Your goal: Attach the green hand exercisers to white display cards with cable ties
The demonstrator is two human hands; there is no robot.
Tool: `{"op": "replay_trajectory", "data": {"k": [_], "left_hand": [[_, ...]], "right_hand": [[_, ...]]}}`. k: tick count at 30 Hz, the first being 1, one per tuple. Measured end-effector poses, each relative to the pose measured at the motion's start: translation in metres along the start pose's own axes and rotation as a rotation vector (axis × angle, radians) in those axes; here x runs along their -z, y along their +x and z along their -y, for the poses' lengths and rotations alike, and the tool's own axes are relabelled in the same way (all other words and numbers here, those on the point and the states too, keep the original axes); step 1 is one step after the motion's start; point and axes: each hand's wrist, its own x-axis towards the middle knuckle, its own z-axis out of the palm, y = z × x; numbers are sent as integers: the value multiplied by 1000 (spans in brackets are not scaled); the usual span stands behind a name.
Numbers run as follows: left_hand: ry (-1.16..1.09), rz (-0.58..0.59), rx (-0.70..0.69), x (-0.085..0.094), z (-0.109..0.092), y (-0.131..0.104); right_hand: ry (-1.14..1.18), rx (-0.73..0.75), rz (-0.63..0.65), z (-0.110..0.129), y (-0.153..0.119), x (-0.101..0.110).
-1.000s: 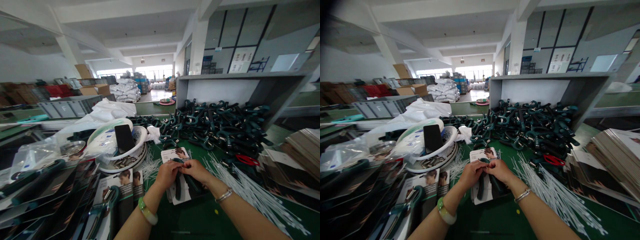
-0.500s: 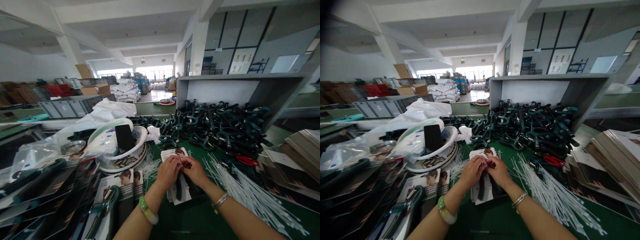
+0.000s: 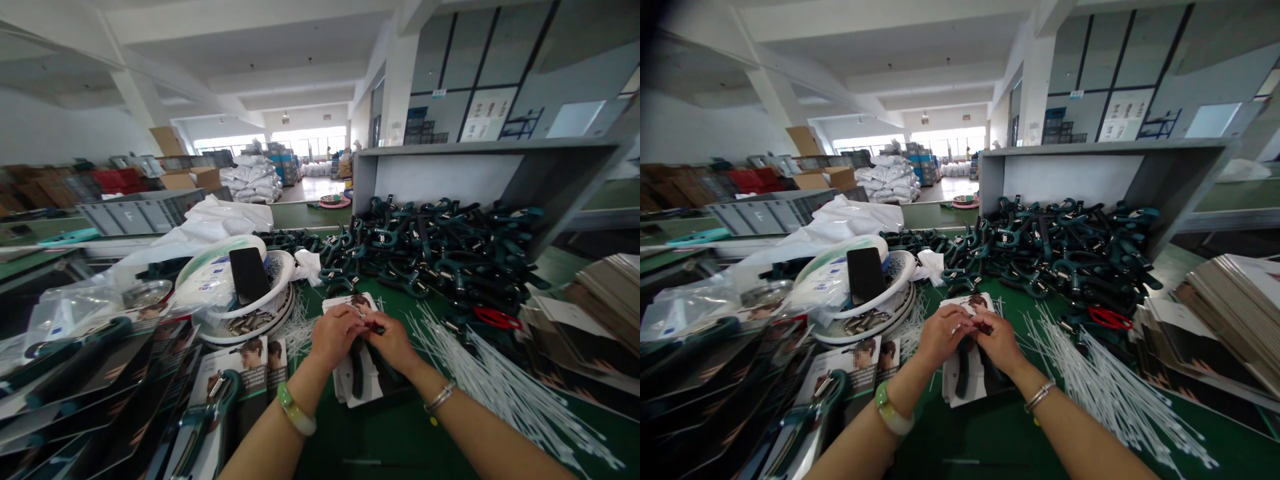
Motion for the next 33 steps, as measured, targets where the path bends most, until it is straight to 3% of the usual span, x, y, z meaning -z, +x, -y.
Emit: {"op": "replay_trajectory", "data": {"k": [5,10,12,18,21,26,33], "left_hand": [[64,-98,-103,1,-14,-7],[-15,-136,-231,-4,-24,-18],[-26,-134,-159,-7,-26,-23],[44,-43,325,-14,-25,-36],[67,17,479,-15,-28,-35],[74,39,501,-16,-31,-31],[78,95,529,-10,-25,-23]], "right_hand": [[-296,151,124,8,-1,6],[-712,104,285,23,1,12],[-733,107,285,21,1,13],[-564,289,69,7,-4,14],[-686,331,108,17,-16,14],[-956,327,304,40,-32,12],[-950,286,258,35,-35,13]]}}
